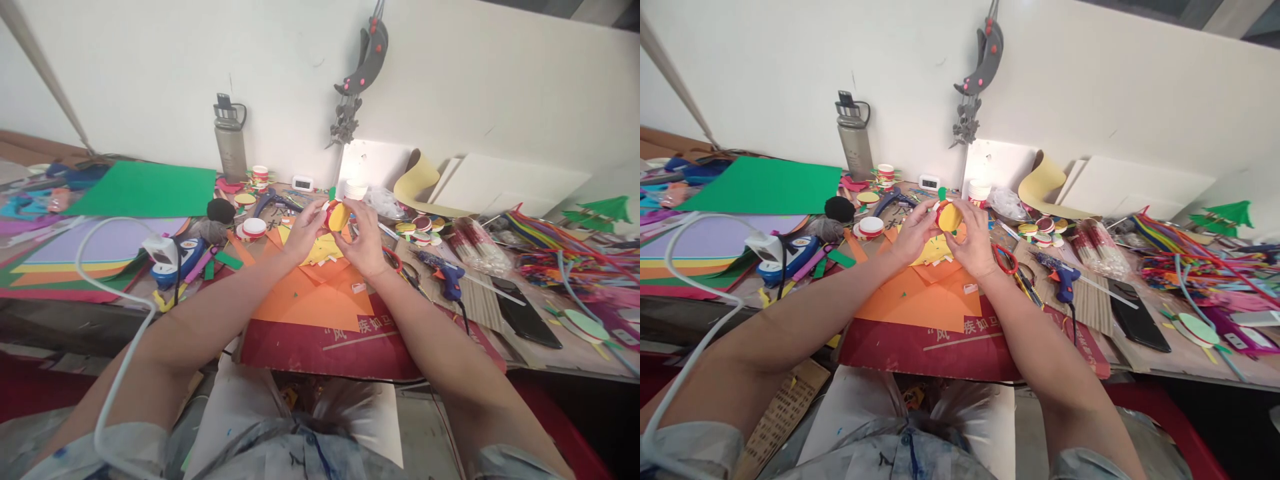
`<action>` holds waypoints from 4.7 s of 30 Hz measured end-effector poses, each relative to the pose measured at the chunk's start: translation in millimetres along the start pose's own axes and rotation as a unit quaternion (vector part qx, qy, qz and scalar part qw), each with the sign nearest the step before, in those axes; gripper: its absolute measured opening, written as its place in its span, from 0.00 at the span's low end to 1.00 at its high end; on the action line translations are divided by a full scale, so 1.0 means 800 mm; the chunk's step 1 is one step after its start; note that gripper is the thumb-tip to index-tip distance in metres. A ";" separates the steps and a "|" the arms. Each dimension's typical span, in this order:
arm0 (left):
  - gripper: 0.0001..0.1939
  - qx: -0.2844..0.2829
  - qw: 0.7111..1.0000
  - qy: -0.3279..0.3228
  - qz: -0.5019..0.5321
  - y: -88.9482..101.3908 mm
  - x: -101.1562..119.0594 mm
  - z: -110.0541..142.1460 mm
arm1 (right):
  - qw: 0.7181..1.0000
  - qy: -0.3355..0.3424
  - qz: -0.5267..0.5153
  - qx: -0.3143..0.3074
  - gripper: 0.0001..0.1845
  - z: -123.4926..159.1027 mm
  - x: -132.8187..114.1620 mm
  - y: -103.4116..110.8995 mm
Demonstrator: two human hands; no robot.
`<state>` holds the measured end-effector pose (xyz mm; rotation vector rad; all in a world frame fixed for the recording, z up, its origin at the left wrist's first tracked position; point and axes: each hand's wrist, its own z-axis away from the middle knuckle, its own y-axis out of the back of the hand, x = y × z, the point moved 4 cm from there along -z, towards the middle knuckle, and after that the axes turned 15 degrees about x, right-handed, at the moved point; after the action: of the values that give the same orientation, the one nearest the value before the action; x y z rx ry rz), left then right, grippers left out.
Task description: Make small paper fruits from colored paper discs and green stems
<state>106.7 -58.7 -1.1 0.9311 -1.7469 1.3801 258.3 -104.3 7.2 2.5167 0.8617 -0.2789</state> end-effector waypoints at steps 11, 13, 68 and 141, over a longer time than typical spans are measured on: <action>0.36 -0.050 0.995 -0.086 -0.028 0.000 -0.001 -0.002 | 0.997 0.055 -0.017 0.042 0.34 0.001 -0.011 0.000; 0.37 -0.066 0.993 -0.094 -0.030 0.002 0.000 -0.006 | 0.996 0.040 -0.053 0.066 0.35 0.002 -0.007 0.001; 0.31 -0.025 0.999 0.027 0.017 0.012 -0.015 -0.012 | 0.985 -0.104 -0.135 0.021 0.40 0.005 0.000 0.000; 0.30 -0.054 0.996 0.024 -0.062 0.017 -0.001 -0.019 | 0.851 -0.366 -0.377 0.013 0.27 -0.001 0.022 -0.017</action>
<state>96.7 -41.5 -5.3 0.9238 -1.6815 1.2067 263.4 -85.4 -2.8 1.6964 1.4219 -1.3888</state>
